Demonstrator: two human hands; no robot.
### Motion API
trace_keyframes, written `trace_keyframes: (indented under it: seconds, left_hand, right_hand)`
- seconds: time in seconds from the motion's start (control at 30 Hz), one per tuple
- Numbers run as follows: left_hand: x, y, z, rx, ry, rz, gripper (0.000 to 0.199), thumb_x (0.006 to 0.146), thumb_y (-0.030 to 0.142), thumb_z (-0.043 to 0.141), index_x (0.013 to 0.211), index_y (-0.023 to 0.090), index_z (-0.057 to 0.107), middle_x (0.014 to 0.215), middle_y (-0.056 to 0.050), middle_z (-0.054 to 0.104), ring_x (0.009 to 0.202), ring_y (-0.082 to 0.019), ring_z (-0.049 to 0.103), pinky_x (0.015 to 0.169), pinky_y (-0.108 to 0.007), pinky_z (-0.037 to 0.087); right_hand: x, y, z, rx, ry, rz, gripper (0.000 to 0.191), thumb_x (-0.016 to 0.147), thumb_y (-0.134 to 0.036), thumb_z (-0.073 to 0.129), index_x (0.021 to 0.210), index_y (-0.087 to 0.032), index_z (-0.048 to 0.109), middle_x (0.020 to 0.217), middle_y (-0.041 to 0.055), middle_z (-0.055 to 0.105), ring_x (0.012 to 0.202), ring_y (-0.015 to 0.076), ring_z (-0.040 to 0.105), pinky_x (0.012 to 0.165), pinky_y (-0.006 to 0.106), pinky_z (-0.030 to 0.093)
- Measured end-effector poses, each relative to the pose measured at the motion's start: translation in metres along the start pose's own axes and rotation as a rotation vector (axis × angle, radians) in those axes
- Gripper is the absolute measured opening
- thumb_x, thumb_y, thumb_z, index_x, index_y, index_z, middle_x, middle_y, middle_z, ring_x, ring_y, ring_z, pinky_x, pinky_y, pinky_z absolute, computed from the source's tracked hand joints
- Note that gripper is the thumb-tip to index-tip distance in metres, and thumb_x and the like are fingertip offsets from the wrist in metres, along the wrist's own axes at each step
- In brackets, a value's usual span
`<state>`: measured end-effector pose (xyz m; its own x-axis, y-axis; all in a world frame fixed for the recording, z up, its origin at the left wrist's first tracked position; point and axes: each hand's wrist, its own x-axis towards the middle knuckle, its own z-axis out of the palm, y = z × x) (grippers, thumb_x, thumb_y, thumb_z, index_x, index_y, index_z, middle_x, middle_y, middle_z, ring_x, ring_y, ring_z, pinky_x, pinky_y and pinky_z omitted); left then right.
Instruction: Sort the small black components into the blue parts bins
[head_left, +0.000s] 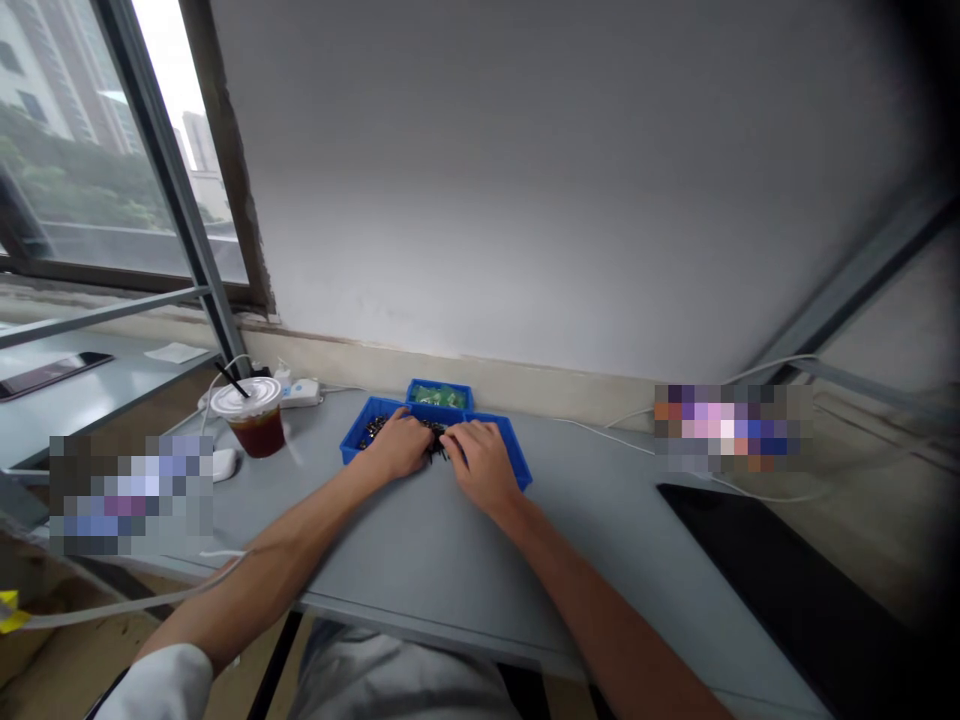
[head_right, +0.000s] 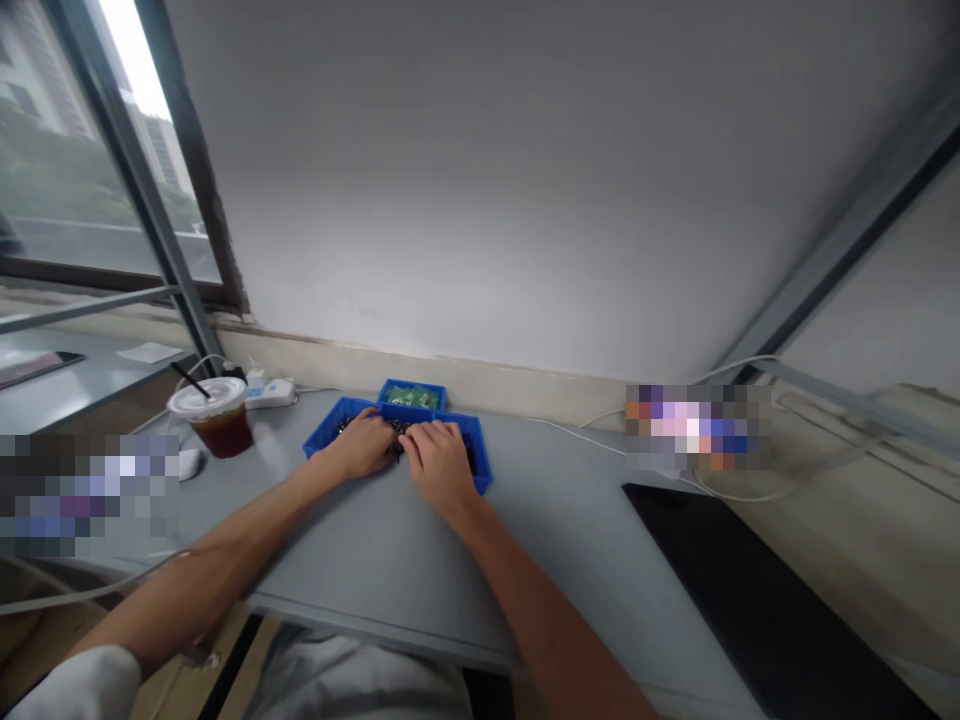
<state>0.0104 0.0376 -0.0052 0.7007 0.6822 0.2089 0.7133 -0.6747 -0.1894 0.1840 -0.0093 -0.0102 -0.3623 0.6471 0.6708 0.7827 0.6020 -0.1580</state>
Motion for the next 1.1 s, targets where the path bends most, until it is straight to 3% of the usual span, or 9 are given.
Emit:
trace_keyframes:
  seconds: [0.27, 0.6, 0.87, 1.0, 1.1]
  left_hand:
    - [-0.005, 0.0, 0.004, -0.049, -0.014, 0.015, 0.02, 0.084, 0.011, 0.053, 0.079, 0.014, 0.072, 0.084, -0.014, 0.074, 0.089, -0.028, 0.071, 0.108, -0.052, 0.039]
    - [-0.006, 0.001, 0.008, -0.039, 0.003, 0.076, 0.018, 0.091, 0.011, 0.049, 0.095, 0.012, 0.067, 0.097, -0.013, 0.072, 0.097, -0.027, 0.067, 0.108, -0.048, 0.038]
    - [-0.003, 0.001, -0.011, -0.333, 0.222, 0.078, 0.019, 0.098, 0.013, 0.04, 0.105, 0.014, 0.058, 0.102, -0.01, 0.063, 0.094, -0.021, 0.059, 0.088, -0.034, 0.048]
    - [-0.004, 0.003, -0.018, -0.445, 0.399, 0.057, 0.021, 0.102, 0.02, 0.037, 0.101, 0.017, 0.058, 0.1, -0.009, 0.06, 0.1, -0.023, 0.054, 0.094, -0.037, 0.045]
    - [-0.005, 0.006, -0.019, -0.603, 0.434, 0.067, 0.02, 0.103, 0.02, 0.036, 0.103, 0.018, 0.056, 0.102, -0.008, 0.059, 0.097, -0.02, 0.055, 0.09, -0.033, 0.047]
  right_hand:
    - [0.0, -0.002, 0.0, -0.002, -0.009, -0.014, 0.026, 0.103, -0.028, 0.043, 0.087, -0.02, 0.061, 0.085, 0.0055, 0.069, 0.084, 0.0215, 0.058, 0.082, 0.036, 0.035]
    - [0.0, -0.001, 0.0, -0.01, -0.022, -0.017, 0.024, 0.103, -0.025, 0.043, 0.087, -0.02, 0.061, 0.084, 0.0053, 0.069, 0.085, 0.0216, 0.058, 0.082, 0.036, 0.035]
    - [-0.001, 0.008, 0.006, -0.106, -0.015, 0.088, 0.016, 0.094, -0.013, 0.048, 0.087, -0.02, 0.06, 0.083, 0.005, 0.068, 0.085, 0.0227, 0.058, 0.081, 0.036, 0.034]
    - [-0.001, 0.007, 0.007, -0.088, -0.02, 0.087, 0.012, 0.094, -0.019, 0.052, 0.089, -0.019, 0.062, 0.085, 0.0057, 0.068, 0.087, 0.0235, 0.059, 0.08, 0.036, 0.035]
    - [-0.001, 0.007, 0.007, -0.085, -0.004, 0.083, 0.015, 0.097, -0.026, 0.052, 0.09, -0.018, 0.063, 0.084, 0.0061, 0.068, 0.086, 0.0241, 0.059, 0.078, 0.036, 0.036]
